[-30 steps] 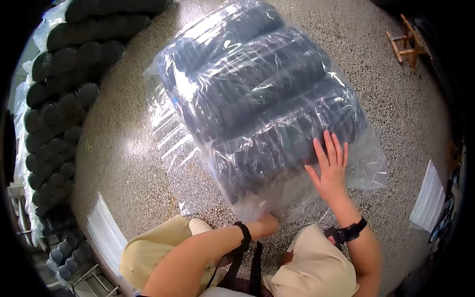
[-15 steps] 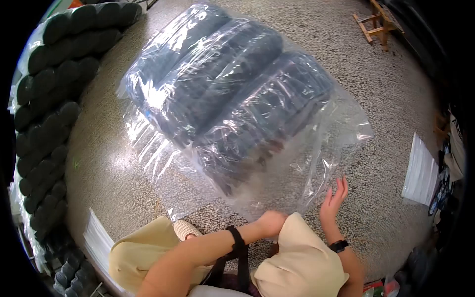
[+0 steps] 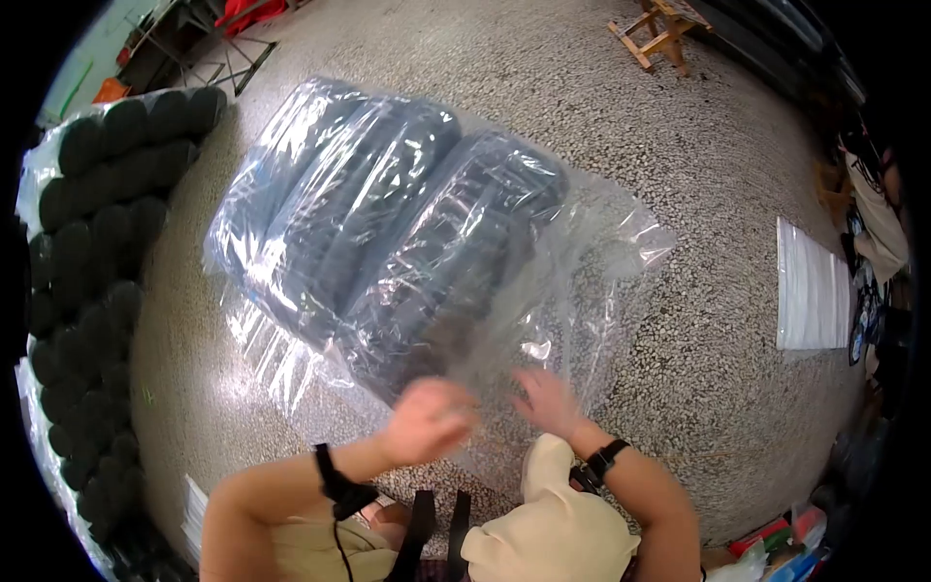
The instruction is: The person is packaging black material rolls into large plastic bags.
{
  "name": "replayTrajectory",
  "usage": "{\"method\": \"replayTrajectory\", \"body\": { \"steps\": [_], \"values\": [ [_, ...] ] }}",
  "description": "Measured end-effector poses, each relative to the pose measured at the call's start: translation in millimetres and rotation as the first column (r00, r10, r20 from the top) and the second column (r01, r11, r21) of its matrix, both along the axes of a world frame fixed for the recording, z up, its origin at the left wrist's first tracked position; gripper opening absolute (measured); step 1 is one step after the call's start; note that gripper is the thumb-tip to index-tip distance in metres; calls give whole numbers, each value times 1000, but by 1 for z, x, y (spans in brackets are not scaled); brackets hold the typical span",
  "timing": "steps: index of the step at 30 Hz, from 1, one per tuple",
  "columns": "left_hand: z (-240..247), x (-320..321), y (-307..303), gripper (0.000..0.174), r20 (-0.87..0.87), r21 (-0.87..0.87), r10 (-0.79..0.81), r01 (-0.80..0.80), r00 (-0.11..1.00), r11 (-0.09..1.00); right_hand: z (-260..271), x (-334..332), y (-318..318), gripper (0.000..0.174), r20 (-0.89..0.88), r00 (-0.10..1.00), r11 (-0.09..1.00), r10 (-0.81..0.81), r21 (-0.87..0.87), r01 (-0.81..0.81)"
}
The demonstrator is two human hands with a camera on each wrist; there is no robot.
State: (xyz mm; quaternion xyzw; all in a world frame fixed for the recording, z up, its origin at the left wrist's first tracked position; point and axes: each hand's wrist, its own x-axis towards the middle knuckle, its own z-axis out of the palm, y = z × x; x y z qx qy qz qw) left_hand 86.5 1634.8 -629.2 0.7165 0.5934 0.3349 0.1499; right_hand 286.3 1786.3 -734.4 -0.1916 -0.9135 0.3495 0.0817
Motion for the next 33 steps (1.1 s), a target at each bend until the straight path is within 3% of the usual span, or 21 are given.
{"method": "replayTrajectory", "body": {
  "steps": [2,4,5,6,8,11,14,16,18,20,24,26,28,30,31,33],
  "values": [
    [34,-36,7,37,-174,6,383,-387,907,922,-7,-23,3,42,-90,995,999,39,-30,-42],
    [15,-75,-3,47,-242,5,651,-670,720,742,6,-50,1,39,174,983,993,63,-107,-44],
    [4,-95,-7,50,-272,-93,685,-727,676,680,11,-61,-2,38,305,949,988,82,-151,-37],
    [-4,-111,-11,53,-307,-189,713,-774,631,604,9,-71,-8,35,295,955,979,8,-197,53],
    [-13,-127,-14,54,-366,-284,659,-753,657,593,-3,-82,-21,29,287,948,932,-136,-288,221],
    [-28,-142,-14,52,-285,-354,694,-746,661,564,-19,-83,-15,20,6,998,992,-62,-110,62],
    [-25,-164,-13,54,-268,-447,658,-696,703,562,-20,-53,14,12,76,996,999,-38,22,37],
    [-24,-178,-12,53,-307,-478,615,-677,726,560,22,-29,43,10,213,962,985,-168,-5,174],
    [-27,-189,-11,52,-412,-442,560,-695,719,567,8,17,62,7,141,921,924,-364,178,338],
    [-28,-202,-9,54,-553,-399,507,-744,661,536,32,56,86,6,55,862,854,-504,183,487],
    [-19,-248,-22,57,-646,-379,462,-781,607,497,42,148,122,6,160,752,753,-639,329,570],
    [-49,-310,-56,54,-561,-282,488,-708,669,647,54,190,130,7,192,736,734,-649,411,540],
    [-7,-298,-33,51,-732,-386,437,-847,522,366,56,229,136,12,249,726,747,-641,421,515],
    [-36,-350,-64,50,-717,-361,443,-830,539,425,56,264,141,15,363,666,754,-652,402,519],
    [-24,-338,-53,48,-719,-364,483,-863,500,351,60,272,142,16,327,612,694,-720,345,632],
    [-44,-335,-54,49,-661,-176,544,-811,517,558,79,269,141,19,271,489,546,-829,202,813]
  ]
}}
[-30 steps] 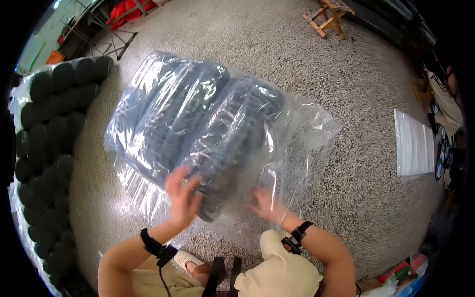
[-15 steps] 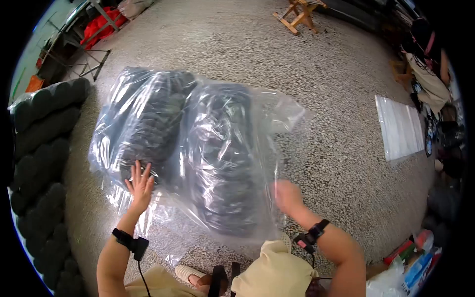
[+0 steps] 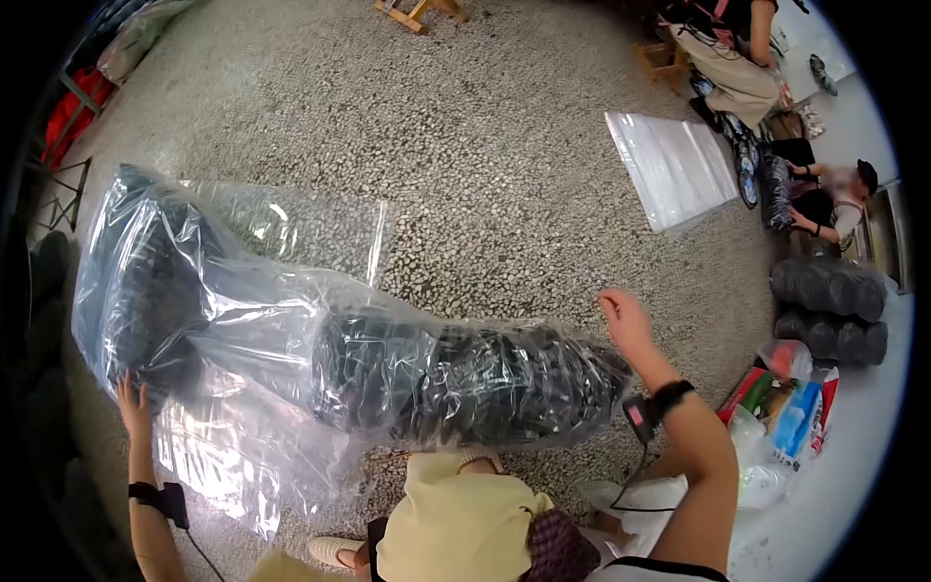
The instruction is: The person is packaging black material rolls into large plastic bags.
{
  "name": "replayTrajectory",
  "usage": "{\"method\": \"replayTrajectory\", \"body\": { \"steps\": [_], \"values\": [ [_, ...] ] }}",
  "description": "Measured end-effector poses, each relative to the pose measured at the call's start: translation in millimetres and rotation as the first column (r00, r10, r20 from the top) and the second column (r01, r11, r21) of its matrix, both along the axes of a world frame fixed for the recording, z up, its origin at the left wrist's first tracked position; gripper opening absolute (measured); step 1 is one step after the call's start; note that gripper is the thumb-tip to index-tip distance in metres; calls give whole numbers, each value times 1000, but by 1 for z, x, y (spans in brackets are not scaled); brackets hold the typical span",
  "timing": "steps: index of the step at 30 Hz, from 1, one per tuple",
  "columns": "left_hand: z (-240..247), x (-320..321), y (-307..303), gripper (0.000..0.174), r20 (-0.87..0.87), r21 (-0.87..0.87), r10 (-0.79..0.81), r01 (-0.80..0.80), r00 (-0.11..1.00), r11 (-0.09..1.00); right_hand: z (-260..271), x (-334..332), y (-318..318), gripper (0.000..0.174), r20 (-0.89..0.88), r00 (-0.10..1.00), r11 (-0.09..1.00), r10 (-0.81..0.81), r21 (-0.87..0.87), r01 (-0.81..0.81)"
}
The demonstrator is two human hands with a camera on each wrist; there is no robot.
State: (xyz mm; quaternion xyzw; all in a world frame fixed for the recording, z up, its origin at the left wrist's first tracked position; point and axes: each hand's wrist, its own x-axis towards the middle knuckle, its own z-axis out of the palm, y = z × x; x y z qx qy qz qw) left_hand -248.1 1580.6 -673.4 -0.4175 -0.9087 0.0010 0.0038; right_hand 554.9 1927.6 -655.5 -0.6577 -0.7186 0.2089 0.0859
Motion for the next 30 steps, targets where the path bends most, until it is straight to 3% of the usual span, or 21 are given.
{"method": "replayTrajectory", "body": {
  "steps": [1,3,5,6,7,9,11,14,15,16,17,21,22,24,26,28,30],
  "values": [
    [-9,1,-6,49,-60,103,-77,83,995,991,9,-11,-5,21,-48,997,997,67,34,-65],
    [20,88,40,56,-89,246,-234,249,968,937,47,-68,-34,27,-149,969,977,200,102,-186],
    [45,164,80,62,45,153,-304,295,951,943,79,-128,-64,34,-128,912,918,390,-23,-396],
    [36,178,86,63,66,136,-418,407,906,903,75,-147,-75,36,-127,833,840,539,9,-542],
    [23,195,90,62,57,18,-418,418,907,908,71,-159,-84,37,-117,729,737,674,46,-674],
    [29,228,108,55,292,-35,-405,433,866,900,47,-160,-92,26,25,658,657,753,30,-753],
    [0,231,100,56,502,-99,-176,258,847,961,37,-138,-78,20,173,626,631,761,28,-775],
    [-63,184,55,59,444,-209,-60,169,894,963,39,-90,-46,10,113,843,832,526,141,-537],
    [-59,180,48,65,372,-387,78,78,925,919,35,-71,-37,10,90,898,883,430,165,-439],
    [-80,162,24,66,371,-376,76,75,925,924,30,-53,-30,10,106,936,916,335,197,-351],
    [-72,162,23,67,318,-549,258,-45,912,834,23,-36,-24,11,116,963,937,242,229,-263],
    [-69,142,-17,71,319,-615,466,-194,825,764,10,-3,-6,19,-13,998,974,-60,220,61],
    [-69,141,-21,72,294,-603,476,-226,829,765,3,1,0,23,-34,998,956,-54,287,61],
    [-70,141,-25,73,239,-579,502,-294,831,761,-3,-1,10,24,-98,979,955,-179,223,197],
    [-77,144,-22,73,220,-436,442,-317,870,842,-17,-7,24,26,-106,962,948,-251,174,266],
    [-86,150,-19,73,198,-195,355,-318,914,928,-24,-13,33,28,-288,908,950,-306,-30,311],
    [-82,165,3,75,114,6,187,-189,976,982,-22,-36,34,28,-467,796,922,-384,-236,306]
  ]
}}
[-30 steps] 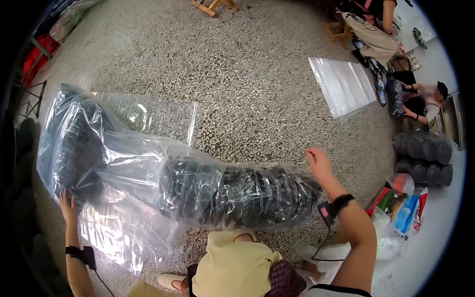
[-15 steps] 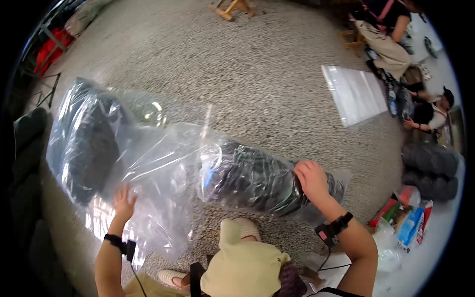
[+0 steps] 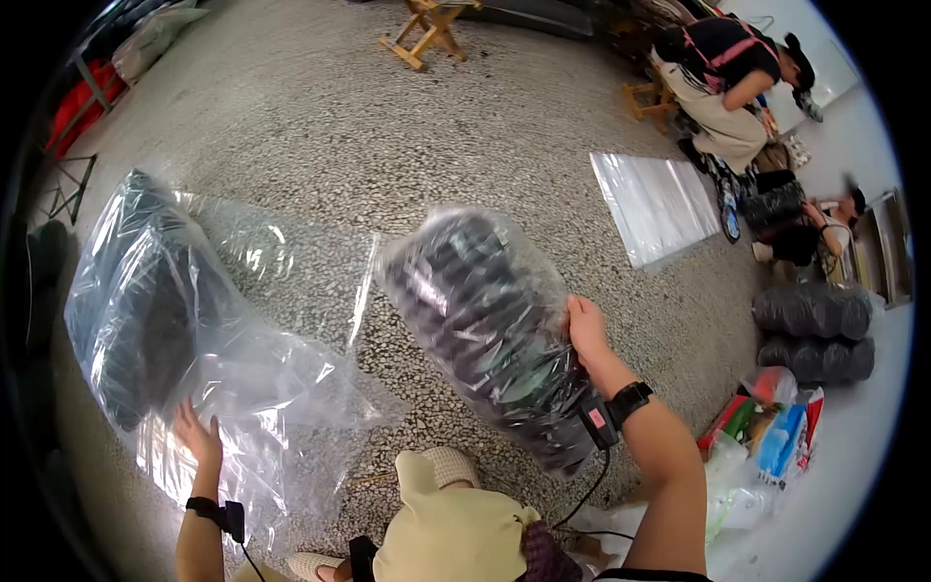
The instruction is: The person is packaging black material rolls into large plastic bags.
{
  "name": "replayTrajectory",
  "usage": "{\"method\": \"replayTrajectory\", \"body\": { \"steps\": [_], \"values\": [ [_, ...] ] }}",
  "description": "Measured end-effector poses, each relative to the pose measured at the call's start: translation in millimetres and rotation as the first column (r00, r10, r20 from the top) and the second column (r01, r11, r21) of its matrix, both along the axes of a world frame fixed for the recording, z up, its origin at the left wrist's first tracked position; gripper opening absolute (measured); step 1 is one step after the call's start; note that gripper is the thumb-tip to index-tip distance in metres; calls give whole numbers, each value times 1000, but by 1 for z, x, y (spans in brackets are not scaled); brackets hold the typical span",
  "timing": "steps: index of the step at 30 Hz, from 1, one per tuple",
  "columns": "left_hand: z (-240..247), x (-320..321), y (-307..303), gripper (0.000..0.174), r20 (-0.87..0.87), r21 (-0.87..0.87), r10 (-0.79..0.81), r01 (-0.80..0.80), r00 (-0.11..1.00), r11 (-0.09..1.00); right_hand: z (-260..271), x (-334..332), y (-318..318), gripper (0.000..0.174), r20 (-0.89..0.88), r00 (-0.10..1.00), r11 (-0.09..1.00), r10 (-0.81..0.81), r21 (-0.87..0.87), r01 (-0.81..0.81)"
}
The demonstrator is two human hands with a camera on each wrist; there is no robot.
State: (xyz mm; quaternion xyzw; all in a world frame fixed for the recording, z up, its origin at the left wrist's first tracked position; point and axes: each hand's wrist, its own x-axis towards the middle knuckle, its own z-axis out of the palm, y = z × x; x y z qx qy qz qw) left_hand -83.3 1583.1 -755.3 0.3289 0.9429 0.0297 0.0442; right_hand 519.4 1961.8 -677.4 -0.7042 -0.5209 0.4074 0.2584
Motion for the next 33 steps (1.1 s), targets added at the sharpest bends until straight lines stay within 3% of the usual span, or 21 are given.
{"method": "replayTrajectory", "body": {
  "steps": [2,5,8,9,10,11,13,14,16,18,19,20,23,26,27,29,30,33],
  "values": [
    [33,34,34,75,-23,184,-206,207,978,961,4,-20,0,27,-276,960,993,-58,-118,26],
    [73,86,81,71,64,271,-410,380,910,884,45,-86,-17,24,-604,745,949,-283,-290,125],
    [101,130,114,65,195,370,-605,514,772,774,39,-106,-26,28,-704,628,921,-332,-387,54],
    [111,139,119,64,316,487,-628,447,711,751,28,-111,-29,29,-751,577,924,-321,-382,17],
    [120,148,125,62,422,591,-656,359,625,722,-19,-95,-22,32,-811,460,908,-360,-418,-25],
    [124,154,129,61,509,677,-686,251,520,692,-17,-104,-36,32,-795,430,891,-428,-451,54],
    [127,159,131,65,549,708,-684,169,480,686,-7,-132,-73,30,-749,351,827,-561,-524,204],
    [128,160,127,67,572,711,-677,130,464,691,-23,-128,-87,29,-680,403,786,-613,-577,223],
    [128,169,119,75,574,657,-599,123,558,744,-62,-114,-109,27,-522,502,696,-689,-671,257],
    [114,173,110,88,567,586,-556,177,608,791,-69,-108,-124,29,-519,588,737,-620,-643,210],
    [108,176,106,88,595,566,-529,152,606,810,-72,-101,-131,30,-511,629,754,-586,-629,191],
    [105,180,102,87,623,544,-500,127,602,830,-81,-88,-135,23,-575,602,769,-554,-631,105],
    [104,184,97,81,644,508,-465,116,608,854,-60,-98,-142,21,-584,623,795,-520,-598,103],
    [105,181,95,77,585,544,-500,148,638,826,-35,-104,-148,19,-553,738,840,-388,-542,35],
    [109,183,94,77,567,539,-463,119,681,834,-26,-105,-150,19,-545,766,852,-339,-524,4],
    [114,189,91,78,523,534,-396,73,754,843,-12,-106,-156,25,-550,831,843,-85,-485,-234],
    [114,193,87,81,598,499,-337,-9,728,867,-3,-112,-159,26,-574,818,816,41,-453,-359],
    [117,201,82,79,852,429,-273,-296,446,854,24,-127,-160,26,-663,695,674,278,-381,-633]
  ]
}}
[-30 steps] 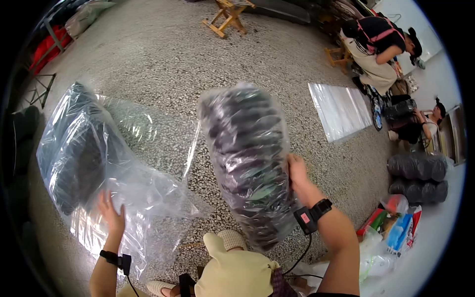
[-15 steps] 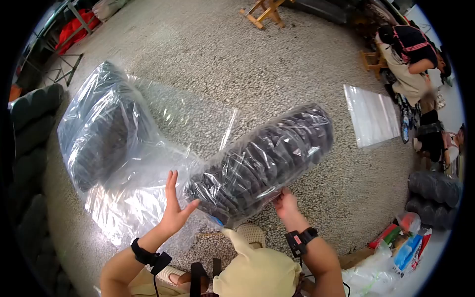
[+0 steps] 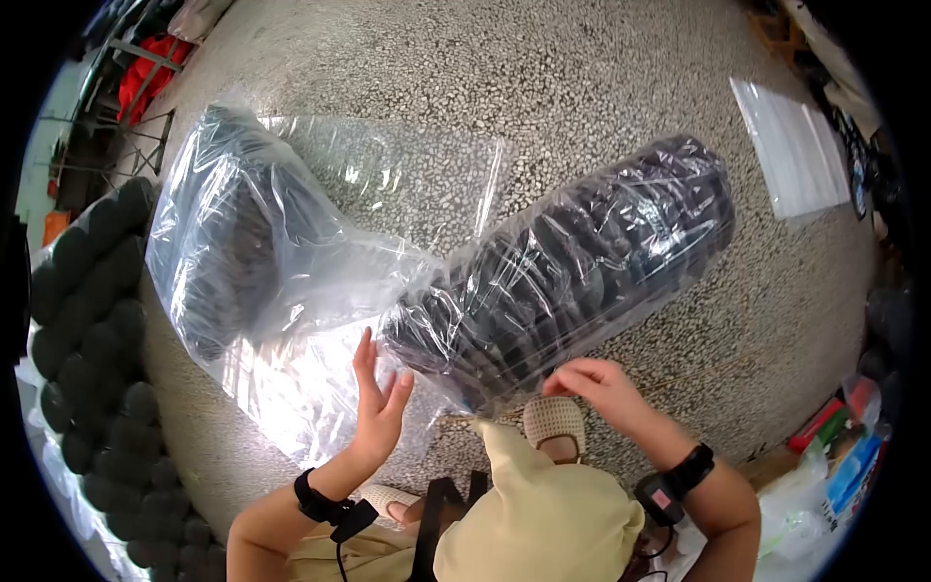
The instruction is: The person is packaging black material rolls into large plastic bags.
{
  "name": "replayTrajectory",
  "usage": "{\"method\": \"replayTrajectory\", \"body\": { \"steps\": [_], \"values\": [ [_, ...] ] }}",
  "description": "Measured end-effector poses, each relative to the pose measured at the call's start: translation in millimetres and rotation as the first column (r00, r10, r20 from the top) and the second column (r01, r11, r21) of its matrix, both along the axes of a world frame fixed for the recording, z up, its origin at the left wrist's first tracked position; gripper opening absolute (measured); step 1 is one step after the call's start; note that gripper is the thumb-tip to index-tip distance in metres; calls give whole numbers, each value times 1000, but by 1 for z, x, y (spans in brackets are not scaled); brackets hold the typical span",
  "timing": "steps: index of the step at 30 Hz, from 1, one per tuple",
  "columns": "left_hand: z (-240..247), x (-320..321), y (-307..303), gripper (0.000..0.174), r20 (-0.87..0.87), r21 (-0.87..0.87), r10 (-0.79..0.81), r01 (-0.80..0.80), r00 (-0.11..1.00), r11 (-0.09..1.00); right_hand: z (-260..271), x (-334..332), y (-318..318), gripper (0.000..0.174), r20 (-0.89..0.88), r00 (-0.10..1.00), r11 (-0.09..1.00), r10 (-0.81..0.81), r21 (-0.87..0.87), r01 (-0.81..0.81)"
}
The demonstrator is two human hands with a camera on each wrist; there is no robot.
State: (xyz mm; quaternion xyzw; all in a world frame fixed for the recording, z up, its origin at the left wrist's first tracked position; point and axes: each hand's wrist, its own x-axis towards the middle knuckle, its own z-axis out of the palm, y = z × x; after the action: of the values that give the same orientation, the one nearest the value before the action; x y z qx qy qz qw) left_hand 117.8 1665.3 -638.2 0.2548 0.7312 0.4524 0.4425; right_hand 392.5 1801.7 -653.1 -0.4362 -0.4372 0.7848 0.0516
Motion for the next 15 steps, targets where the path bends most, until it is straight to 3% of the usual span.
{"method": "replayTrajectory", "body": {
  "steps": [4,7,9,12,14,15],
  "values": [
    [11,-7,13,76,-55,-3,-153,153,987,988,20,-23,-1,27,-139,965,973,224,87,-214],
    [13,-18,30,64,134,-74,-85,96,987,993,20,-28,1,27,-116,921,914,372,218,-341],
    [26,-13,53,60,280,-130,58,-22,958,991,11,-26,-5,27,-93,925,911,368,235,-339],
    [14,-12,67,54,251,-141,-90,129,964,982,-3,-26,-8,28,-60,922,888,382,302,-348],
    [24,1,76,52,-49,-56,-272,269,961,961,-10,-22,-8,29,-19,933,881,360,337,-333],
    [32,7,81,52,-220,-28,-369,372,903,928,-13,-22,-7,29,8,940,880,341,350,-323]
  ]
}}
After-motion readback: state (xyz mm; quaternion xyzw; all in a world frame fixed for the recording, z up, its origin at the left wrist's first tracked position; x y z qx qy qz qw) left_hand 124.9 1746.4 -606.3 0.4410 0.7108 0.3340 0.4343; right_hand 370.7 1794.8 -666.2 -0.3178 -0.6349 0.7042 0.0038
